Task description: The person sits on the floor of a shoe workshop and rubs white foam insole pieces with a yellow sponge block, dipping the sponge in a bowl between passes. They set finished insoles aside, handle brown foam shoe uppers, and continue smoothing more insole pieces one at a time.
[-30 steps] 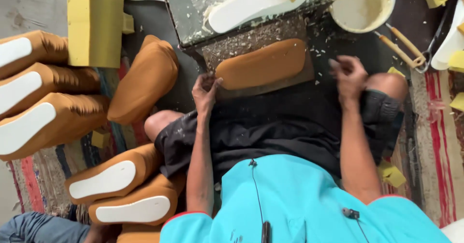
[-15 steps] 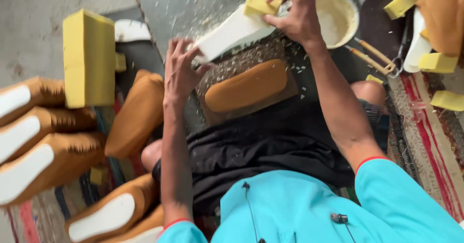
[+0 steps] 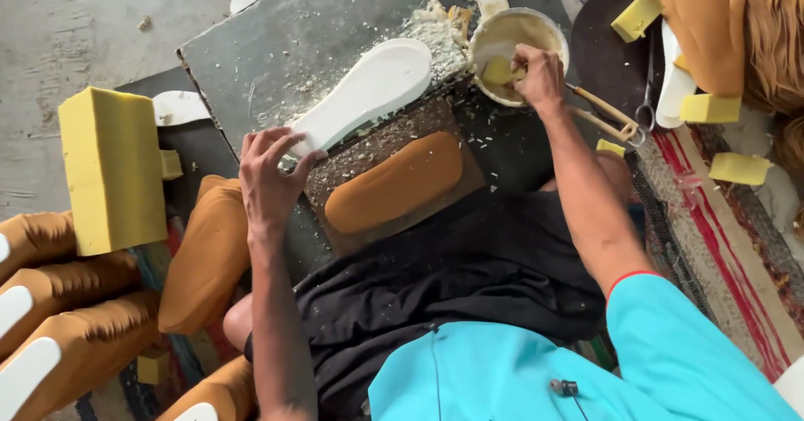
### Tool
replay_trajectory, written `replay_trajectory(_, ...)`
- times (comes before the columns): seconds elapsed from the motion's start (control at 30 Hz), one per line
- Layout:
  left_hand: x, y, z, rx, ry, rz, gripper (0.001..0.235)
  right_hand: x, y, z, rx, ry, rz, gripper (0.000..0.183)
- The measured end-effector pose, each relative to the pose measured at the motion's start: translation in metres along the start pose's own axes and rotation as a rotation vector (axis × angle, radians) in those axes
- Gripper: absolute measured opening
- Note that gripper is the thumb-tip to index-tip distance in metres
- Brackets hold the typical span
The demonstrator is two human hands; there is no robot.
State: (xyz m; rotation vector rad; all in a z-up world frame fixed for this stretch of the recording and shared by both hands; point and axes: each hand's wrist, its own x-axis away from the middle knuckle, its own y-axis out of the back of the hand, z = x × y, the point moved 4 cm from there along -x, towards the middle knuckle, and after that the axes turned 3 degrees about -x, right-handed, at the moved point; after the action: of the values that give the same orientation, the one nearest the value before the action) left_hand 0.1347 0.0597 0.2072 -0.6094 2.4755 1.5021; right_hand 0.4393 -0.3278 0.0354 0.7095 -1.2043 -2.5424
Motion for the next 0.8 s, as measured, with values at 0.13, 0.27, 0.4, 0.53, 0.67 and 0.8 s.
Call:
replay_trajectory(0.13,0.003,-0.006,0.012,-0.012,-0.037,-0.059,0.041,0.0,0.013,0.003,-0.145,-0.025,-0.07,0.029)
replay_trajectory(0.27,-0.005,0.019,-0.011,-0.091,-0.109,-0.054,0.045,0.002,0.053,0.106,-0.487,-0.175,-0.094,0.038)
replay_trajectory(0.4,0.009,0.011,0.0,-0.141,-0.113,0.066,0.04,0.019,0.027,0.238,-0.359,0.323,-0.322,0.045)
replay_trajectory(0.53,0.014,0.003,0.006,-0.167,-0.124,0.019,0.029,0.024,-0.002,0.344,-0.184,0.481,-0.187,0.053)
replay_trajectory(0.67,0.01,0.009,0.001,-0.186,-0.134,-0.036,0.027,-0.009,-0.008,0.265,-0.144,0.165,-0.122,0.042)
replay_trajectory(0.8,0.006,0.019,-0.008,-0.204,-0.225,0.063,0.032,-0.015,-0.013,0.257,-0.065,0.33,-0.188,0.039)
